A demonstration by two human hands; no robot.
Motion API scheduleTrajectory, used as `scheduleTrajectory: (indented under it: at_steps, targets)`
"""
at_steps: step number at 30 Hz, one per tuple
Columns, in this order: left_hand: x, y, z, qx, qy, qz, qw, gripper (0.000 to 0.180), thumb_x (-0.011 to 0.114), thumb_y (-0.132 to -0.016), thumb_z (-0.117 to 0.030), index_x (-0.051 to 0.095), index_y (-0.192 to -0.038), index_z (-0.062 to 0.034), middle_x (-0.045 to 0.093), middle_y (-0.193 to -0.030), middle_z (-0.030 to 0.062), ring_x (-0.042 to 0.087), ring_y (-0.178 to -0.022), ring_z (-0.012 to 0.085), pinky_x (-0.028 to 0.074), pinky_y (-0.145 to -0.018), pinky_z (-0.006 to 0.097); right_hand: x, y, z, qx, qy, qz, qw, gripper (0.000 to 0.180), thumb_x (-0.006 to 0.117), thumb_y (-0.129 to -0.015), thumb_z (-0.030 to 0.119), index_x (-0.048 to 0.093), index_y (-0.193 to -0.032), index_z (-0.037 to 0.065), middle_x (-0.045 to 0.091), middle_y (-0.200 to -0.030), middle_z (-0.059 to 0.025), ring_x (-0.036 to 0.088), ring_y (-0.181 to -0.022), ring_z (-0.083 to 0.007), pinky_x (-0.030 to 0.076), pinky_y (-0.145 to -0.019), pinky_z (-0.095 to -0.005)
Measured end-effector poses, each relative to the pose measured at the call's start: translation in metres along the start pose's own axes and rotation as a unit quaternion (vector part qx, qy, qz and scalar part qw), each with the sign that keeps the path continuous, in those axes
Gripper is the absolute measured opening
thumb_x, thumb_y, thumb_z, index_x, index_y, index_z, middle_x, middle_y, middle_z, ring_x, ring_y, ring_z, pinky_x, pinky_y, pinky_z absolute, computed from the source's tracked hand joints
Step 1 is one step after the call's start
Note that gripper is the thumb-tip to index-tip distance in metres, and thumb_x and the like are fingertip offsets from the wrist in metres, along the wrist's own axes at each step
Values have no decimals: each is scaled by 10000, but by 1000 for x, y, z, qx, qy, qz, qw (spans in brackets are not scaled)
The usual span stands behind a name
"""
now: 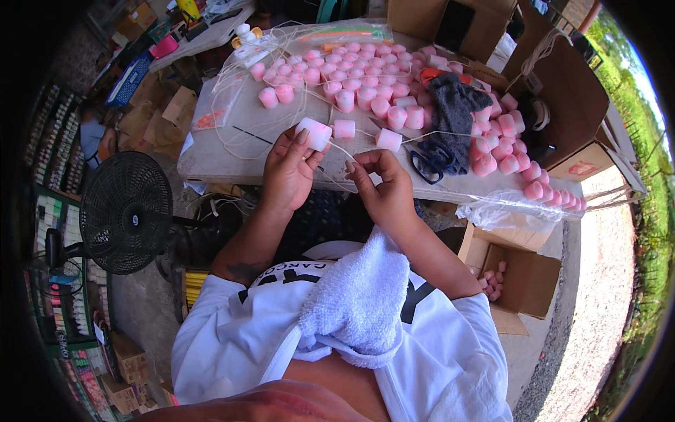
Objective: The person threads pink cylindrical candles onto a string, ties knots between them, and uses scissors to trim excess string. The person repeats this process to create a string of candles.
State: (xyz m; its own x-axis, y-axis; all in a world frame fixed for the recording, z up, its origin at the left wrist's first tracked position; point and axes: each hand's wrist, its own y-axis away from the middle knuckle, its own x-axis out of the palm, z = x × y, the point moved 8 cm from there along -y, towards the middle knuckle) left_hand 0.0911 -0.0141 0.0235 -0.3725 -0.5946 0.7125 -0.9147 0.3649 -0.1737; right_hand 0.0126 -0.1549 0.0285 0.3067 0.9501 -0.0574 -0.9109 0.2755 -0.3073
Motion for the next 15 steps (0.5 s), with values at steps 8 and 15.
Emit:
scheduleTrajectory:
  at_steps: [8,15]
  targets:
    - [11,12,15,24,-92,33,995,338,604,-886,-97,455,-1177,-14,530,-1156,92,553,-1029,155,471,-889,299,4,-7,38,-184,185,12,965,149,688,-778,29,607,-898,-5,643,-768,-83,642,-749,-196,424,-921,-349]
    - [16,12,4,73,-134,42,987,360,439,-973,-147,437,-1284,32,481,-1273,154,499,-1161,234,427,-949,341,17,0,25,-129,105,19,986,546,728,-722,56,450,-1189,8,625,-907,-135,636,-849,-255,410,-939,-407]
